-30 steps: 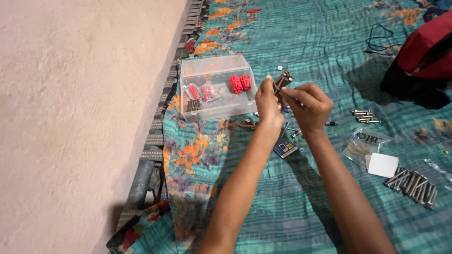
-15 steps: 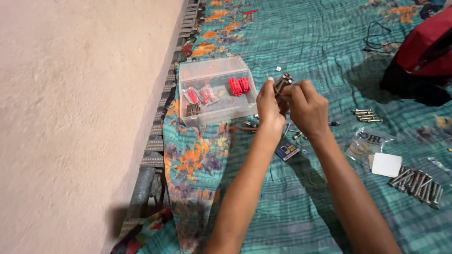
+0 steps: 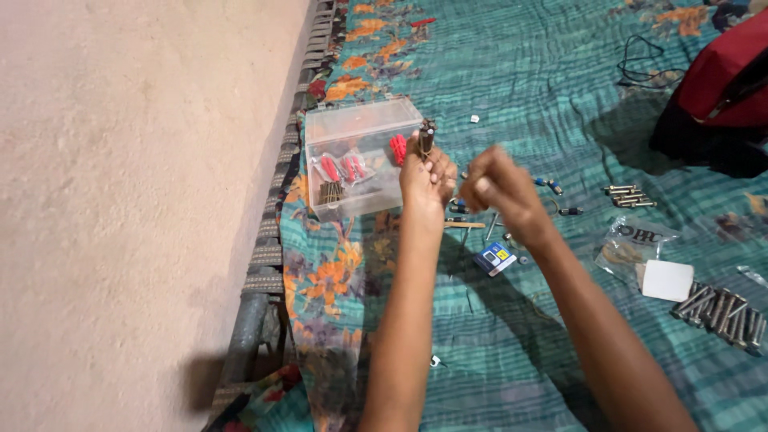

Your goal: The person assembles small metal hardware components on a bed. They pick up metal rings and cylindrical pieces, fit them together, and place the assembled units into a clear plastic container.

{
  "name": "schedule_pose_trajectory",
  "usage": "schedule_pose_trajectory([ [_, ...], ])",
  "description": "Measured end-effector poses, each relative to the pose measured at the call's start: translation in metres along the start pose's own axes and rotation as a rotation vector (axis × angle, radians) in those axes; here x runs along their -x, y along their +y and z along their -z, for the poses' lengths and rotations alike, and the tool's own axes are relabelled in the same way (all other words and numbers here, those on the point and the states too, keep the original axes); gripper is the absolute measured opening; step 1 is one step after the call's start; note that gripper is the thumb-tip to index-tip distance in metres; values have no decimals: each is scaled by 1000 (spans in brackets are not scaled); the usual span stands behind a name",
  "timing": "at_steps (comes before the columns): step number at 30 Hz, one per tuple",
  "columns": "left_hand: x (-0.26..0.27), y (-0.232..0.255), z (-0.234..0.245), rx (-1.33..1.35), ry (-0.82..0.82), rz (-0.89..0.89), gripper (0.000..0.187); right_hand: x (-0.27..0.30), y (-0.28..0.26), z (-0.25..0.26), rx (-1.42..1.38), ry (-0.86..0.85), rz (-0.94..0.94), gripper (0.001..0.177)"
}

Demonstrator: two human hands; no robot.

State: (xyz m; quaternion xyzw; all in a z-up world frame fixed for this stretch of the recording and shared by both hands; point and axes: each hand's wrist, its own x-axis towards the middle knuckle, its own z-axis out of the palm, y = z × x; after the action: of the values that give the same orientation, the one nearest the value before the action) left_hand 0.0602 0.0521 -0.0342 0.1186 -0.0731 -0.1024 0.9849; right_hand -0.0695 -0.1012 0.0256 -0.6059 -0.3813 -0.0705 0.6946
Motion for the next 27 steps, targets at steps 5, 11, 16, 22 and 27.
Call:
schedule_pose_trajectory([
  [5,21,-9,-40,-46,-60,-20,40,-7,18,6,-708,231,56,41],
  [11,54,-27,-93,-273,53,-345,39,-14,50,6,-758,552,-32,20],
  [16,60,-36,-93,-612,-25,-638,39,-9,48,6,-495,570,-40,25],
  [22,49,-36,-85,-745,-1,-755,37,-14,22,15,-127,297,-166,62],
  [27,54,-30,-85,-955,52,-816,38,-15,11,22,-10,247,-151,77],
])
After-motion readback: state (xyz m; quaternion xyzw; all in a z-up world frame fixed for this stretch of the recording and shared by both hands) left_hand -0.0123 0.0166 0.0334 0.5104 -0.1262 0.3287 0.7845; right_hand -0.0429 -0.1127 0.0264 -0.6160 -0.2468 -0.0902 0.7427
